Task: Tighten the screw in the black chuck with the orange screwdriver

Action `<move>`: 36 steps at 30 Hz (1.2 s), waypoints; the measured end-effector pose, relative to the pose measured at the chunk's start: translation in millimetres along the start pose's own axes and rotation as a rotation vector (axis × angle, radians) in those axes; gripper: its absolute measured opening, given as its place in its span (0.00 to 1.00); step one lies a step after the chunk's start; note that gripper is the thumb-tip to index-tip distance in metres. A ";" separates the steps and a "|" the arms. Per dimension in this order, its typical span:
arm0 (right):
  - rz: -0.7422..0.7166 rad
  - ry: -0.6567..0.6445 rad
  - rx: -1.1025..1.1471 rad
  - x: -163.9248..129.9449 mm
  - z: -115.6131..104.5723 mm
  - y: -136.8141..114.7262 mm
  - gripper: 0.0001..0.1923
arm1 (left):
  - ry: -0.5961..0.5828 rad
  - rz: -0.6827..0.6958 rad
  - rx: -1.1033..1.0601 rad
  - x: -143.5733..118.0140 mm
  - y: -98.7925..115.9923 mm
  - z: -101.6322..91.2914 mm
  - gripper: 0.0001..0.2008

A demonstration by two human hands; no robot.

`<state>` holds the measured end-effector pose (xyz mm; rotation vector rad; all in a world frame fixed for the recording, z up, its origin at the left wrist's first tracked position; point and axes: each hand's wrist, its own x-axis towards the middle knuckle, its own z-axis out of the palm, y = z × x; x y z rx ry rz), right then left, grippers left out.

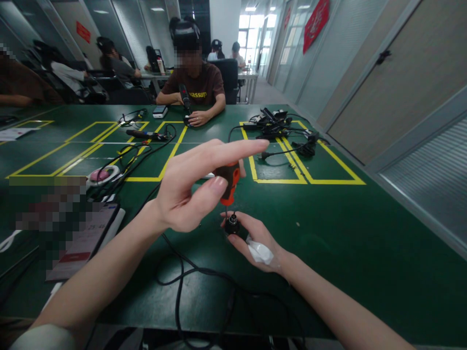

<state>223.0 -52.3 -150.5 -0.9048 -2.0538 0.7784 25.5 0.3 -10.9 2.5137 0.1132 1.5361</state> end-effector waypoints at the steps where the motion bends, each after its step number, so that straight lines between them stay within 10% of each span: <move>1: 0.001 -0.001 -0.003 0.2 -0.3 -0.3 0.16 | -0.013 -0.011 -0.011 0.1 0.4 -0.5 0.18; 36: 0.002 -0.014 0.013 -2.2 -0.1 3.6 0.18 | 0.068 -0.035 0.029 1.6 -0.7 -0.6 0.12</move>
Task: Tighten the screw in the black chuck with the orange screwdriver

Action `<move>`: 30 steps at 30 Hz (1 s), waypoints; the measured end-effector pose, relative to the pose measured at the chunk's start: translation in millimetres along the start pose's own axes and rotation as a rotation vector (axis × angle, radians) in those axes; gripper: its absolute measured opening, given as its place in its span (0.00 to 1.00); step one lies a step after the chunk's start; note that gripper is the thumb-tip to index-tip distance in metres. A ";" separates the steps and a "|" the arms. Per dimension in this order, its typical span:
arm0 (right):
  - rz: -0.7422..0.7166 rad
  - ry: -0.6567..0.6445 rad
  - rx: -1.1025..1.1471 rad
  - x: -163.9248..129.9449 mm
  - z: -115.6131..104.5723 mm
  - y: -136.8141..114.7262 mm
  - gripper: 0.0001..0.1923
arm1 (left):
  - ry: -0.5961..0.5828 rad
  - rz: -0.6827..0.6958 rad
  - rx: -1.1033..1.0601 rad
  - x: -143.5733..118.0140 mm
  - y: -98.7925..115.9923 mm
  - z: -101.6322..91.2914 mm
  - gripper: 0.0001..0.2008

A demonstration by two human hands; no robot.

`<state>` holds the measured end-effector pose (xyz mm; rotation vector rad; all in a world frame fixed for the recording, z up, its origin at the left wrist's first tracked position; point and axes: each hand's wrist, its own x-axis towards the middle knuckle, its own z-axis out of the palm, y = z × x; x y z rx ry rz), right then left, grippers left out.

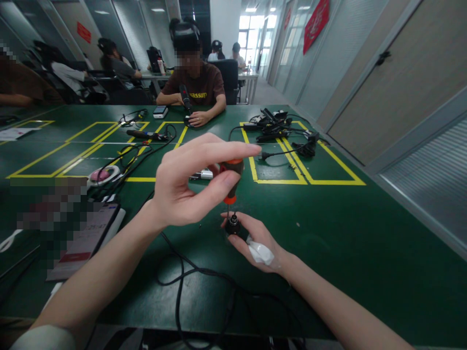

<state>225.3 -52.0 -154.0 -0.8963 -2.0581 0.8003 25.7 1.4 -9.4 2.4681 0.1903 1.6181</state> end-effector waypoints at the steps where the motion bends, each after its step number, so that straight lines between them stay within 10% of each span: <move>1: 0.001 0.002 -0.001 -0.2 0.3 0.1 0.18 | 0.011 0.010 0.006 0.2 -0.3 -0.3 0.11; 30: -0.011 0.000 0.020 1.3 -0.1 -2.5 0.16 | 0.044 0.065 -0.036 -0.6 -3.0 2.3 0.10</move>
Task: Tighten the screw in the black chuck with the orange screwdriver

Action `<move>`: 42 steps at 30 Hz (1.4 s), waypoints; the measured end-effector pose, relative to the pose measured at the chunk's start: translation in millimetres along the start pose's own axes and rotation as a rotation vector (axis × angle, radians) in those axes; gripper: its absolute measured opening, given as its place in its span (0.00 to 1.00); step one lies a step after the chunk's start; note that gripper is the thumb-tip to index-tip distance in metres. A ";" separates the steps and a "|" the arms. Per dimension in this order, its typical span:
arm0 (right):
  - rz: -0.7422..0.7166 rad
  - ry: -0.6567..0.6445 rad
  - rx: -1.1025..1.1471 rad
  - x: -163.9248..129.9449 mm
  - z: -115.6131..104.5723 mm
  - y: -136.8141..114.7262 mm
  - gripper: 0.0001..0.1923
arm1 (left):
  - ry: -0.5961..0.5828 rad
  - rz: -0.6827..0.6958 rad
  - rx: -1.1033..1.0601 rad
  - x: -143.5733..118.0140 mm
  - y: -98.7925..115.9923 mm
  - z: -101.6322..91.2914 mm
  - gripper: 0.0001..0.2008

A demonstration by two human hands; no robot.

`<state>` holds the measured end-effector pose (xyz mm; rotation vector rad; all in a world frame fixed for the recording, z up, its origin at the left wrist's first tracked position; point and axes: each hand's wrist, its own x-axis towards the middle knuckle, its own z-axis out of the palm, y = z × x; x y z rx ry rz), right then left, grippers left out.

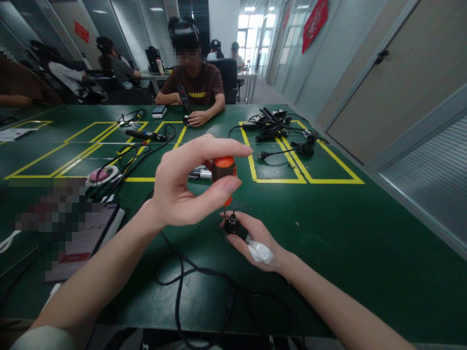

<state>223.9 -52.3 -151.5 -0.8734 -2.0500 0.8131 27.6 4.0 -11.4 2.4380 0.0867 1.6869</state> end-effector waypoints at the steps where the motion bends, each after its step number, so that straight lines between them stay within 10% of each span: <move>1: -0.001 0.003 0.004 0.0 0.0 -0.1 0.16 | -0.011 -0.042 0.005 0.0 0.3 -0.2 0.10; 42: 0.009 -0.011 -0.016 -1.7 -0.9 3.8 0.19 | -0.068 -0.109 -0.083 0.0 6.0 -4.4 0.15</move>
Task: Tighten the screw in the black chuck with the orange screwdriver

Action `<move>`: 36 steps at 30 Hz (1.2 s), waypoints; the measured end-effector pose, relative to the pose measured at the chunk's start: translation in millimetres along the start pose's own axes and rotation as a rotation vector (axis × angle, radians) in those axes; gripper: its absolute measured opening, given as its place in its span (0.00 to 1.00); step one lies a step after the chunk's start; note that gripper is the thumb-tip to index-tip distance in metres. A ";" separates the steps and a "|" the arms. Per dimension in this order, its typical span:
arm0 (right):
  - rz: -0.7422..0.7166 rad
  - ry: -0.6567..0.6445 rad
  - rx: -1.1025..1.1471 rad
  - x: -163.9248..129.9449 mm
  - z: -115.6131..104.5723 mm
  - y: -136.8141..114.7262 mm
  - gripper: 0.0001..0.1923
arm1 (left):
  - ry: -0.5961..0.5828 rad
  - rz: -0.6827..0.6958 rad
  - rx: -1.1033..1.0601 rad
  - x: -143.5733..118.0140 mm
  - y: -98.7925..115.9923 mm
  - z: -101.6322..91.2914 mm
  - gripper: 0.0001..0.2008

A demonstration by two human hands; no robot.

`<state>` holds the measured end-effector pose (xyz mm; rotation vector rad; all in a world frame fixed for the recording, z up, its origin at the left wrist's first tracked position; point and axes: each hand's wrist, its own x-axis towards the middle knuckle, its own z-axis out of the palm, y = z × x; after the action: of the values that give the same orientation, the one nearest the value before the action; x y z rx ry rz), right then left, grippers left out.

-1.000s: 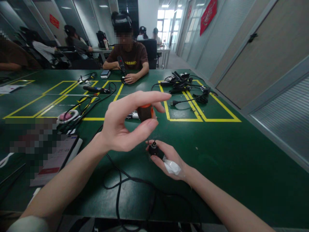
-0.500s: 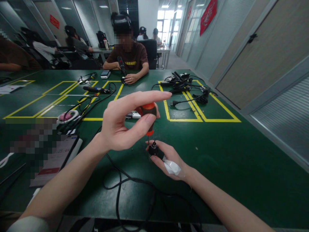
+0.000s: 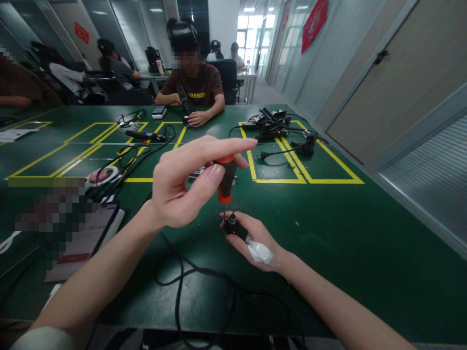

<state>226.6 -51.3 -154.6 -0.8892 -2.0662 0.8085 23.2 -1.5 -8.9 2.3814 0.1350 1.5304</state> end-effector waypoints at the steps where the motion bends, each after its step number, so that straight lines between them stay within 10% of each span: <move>1: -0.001 -0.002 0.000 0.1 -0.4 -0.2 0.19 | 0.002 0.000 0.006 -0.1 -0.1 0.6 0.14; 36: 0.007 0.002 0.001 0.1 -0.1 -0.8 0.19 | 0.068 0.047 0.069 1.9 1.3 3.3 0.10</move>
<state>226.4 -51.6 -153.9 -0.8968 -2.0620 0.8117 26.9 -2.9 -8.1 2.4018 0.1507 1.6547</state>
